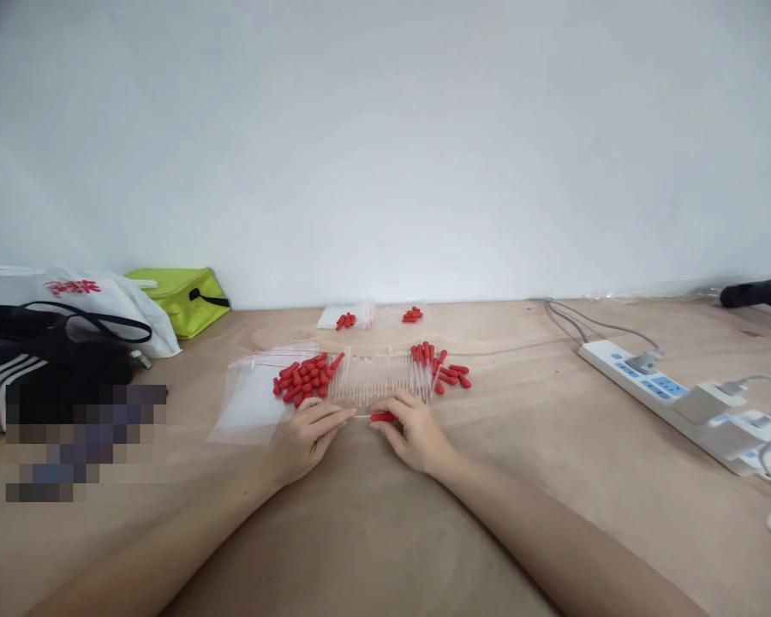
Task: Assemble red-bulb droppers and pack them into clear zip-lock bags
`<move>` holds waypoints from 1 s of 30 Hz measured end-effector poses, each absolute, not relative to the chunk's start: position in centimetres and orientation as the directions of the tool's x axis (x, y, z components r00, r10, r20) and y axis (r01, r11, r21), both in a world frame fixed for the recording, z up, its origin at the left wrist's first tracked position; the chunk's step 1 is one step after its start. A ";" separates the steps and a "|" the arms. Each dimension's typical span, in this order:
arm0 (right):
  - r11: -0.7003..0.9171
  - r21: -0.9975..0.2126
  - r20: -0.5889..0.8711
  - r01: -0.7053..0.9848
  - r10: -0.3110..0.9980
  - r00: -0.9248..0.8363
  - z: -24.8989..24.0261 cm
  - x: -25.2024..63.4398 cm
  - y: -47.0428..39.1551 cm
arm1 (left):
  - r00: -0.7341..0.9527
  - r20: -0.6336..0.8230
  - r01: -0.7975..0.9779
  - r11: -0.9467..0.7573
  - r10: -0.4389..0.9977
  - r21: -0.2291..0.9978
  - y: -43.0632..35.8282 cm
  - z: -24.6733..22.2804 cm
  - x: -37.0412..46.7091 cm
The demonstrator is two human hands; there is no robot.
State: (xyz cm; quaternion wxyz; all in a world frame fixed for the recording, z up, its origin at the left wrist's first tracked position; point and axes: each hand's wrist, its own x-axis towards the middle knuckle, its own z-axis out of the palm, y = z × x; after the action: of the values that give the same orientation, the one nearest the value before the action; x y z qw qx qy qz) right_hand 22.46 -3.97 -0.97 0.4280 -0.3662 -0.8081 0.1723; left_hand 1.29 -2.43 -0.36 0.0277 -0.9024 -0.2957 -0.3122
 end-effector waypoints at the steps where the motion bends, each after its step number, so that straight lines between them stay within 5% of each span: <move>1: 0.677 -0.604 0.569 0.421 0.736 -0.366 -1.1 22.5 -3.9 | 0.637 0.578 0.546 -0.828 0.510 0.130 -2.5 -0.3 1.3; 10: 0.753 -0.571 0.647 0.326 0.658 -0.386 -1.5 22.6 -3.6 | 0.665 0.614 0.486 -0.871 0.425 0.076 -2.4 -0.6 1.3; 26: 0.765 -0.261 0.610 0.589 0.603 -0.514 -1.4 22.9 -4.0 | 0.726 0.578 0.492 -0.869 0.373 -0.058 -3.2 -0.3 2.3; 30: 0.772 -0.268 0.613 0.576 0.598 -0.516 -1.3 22.8 -4.0 | 0.676 0.616 0.483 -0.875 0.405 0.046 -3.2 -0.4 2.5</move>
State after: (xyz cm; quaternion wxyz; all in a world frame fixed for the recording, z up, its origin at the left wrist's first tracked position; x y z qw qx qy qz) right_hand 22.84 -4.02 -1.28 0.3580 -0.3372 -0.8705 0.0155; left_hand 2.54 -3.16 -0.42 0.0604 -0.9133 -0.2430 -0.3212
